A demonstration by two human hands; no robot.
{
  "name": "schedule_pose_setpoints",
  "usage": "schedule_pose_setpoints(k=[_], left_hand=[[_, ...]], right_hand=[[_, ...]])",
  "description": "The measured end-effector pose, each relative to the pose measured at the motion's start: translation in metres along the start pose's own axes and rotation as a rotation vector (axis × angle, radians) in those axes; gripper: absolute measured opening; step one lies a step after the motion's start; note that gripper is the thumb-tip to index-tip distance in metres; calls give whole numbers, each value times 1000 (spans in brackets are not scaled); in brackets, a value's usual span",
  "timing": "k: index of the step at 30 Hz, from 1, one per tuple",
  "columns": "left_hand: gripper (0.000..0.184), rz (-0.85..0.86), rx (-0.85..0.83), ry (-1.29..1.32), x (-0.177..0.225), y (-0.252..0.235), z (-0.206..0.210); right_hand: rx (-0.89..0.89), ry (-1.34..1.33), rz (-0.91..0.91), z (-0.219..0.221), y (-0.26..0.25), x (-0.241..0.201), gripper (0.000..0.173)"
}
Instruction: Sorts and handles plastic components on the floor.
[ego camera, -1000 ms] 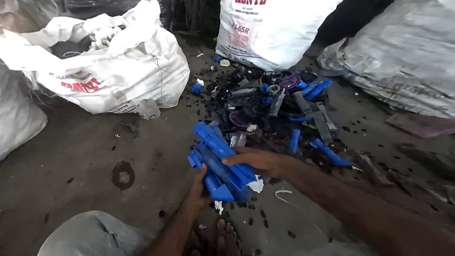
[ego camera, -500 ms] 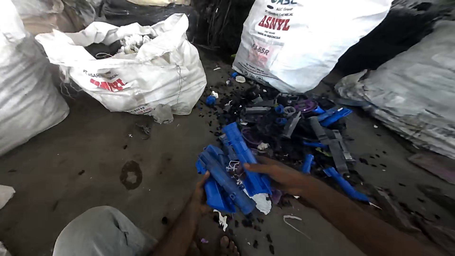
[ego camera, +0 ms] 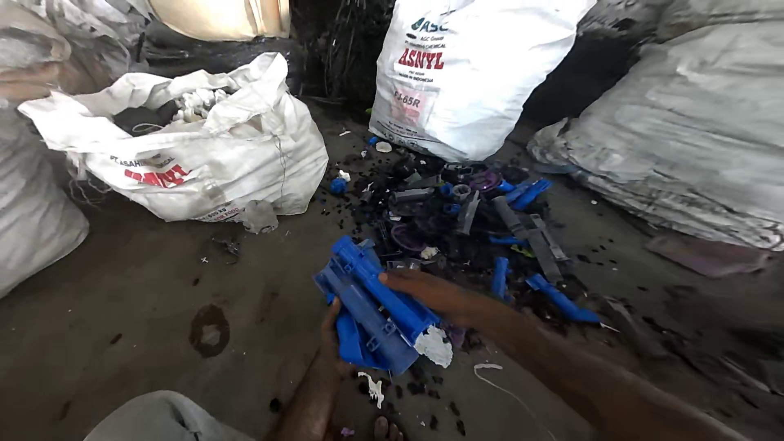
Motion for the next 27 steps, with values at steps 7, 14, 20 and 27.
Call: schedule_pose_setpoints(k=[7, 14, 20, 27], left_hand=[[53, 82, -97, 70, -6, -9, 16], [53, 148, -214, 45, -9, -5, 30], [50, 140, -195, 35, -7, 1, 33], [57, 92, 73, -32, -14, 3, 21]], right_hand=[[92, 116, -106, -15, 2, -21, 46], [131, 96, -194, -21, 3, -28, 37], [87, -55, -235, -22, 7, -26, 38], [-51, 318, -195, -9, 3, -22, 70]])
Point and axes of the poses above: each hand's wrist, its own y-axis away from the middle knuckle, its own z-axis out of the palm, x = y × z, the point moved 7 cm from there along -y, towards the middle knuckle, and after that the axes turned 9 degrees about -z, right-handed, at the moved point
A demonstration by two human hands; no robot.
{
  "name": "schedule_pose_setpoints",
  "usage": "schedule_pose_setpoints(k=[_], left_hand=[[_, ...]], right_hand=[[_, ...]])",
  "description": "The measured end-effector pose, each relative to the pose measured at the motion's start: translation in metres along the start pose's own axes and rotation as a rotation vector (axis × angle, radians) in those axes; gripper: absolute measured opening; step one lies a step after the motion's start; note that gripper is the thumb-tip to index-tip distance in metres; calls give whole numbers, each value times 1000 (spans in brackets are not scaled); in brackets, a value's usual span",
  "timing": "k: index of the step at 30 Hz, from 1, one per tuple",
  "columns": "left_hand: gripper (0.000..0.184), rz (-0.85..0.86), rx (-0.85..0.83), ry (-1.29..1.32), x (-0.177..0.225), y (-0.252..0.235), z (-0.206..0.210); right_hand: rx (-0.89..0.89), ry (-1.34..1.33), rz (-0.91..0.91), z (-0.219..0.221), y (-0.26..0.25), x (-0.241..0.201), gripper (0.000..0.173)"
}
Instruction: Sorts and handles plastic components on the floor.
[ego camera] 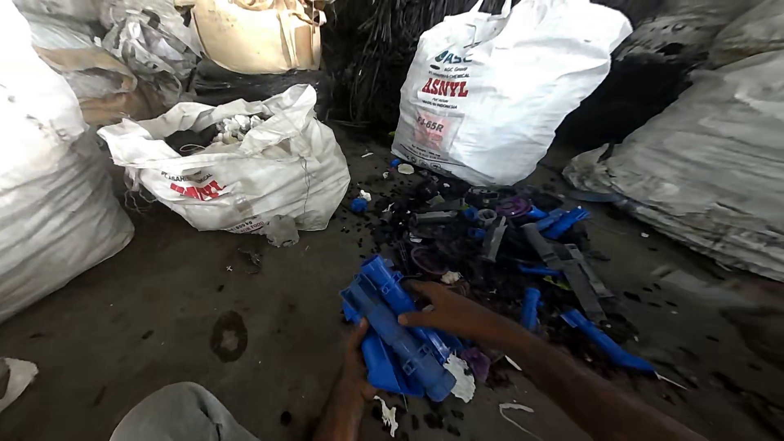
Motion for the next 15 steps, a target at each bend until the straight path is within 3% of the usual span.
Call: schedule_pose_setpoints(k=[4, 10, 15], left_hand=[[58, 31, 91, 9, -2, 6, -5], [59, 34, 66, 93, 4, 6, -14], [60, 83, 116, 78, 15, 9, -18]], right_hand=[[-45, 7, -4, -4, 4, 1, 62], [-55, -57, -175, -9, 6, -5, 60], [13, -67, -213, -13, 5, -7, 55]])
Point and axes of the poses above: each hand's wrist, its own y-axis away from the middle knuckle, its own z-axis out of the palm, x = y × z, the point moved 7 cm from there along -y, towards the middle knuckle, and after that the axes turned 9 degrees about -z, right-handed, at the moved point
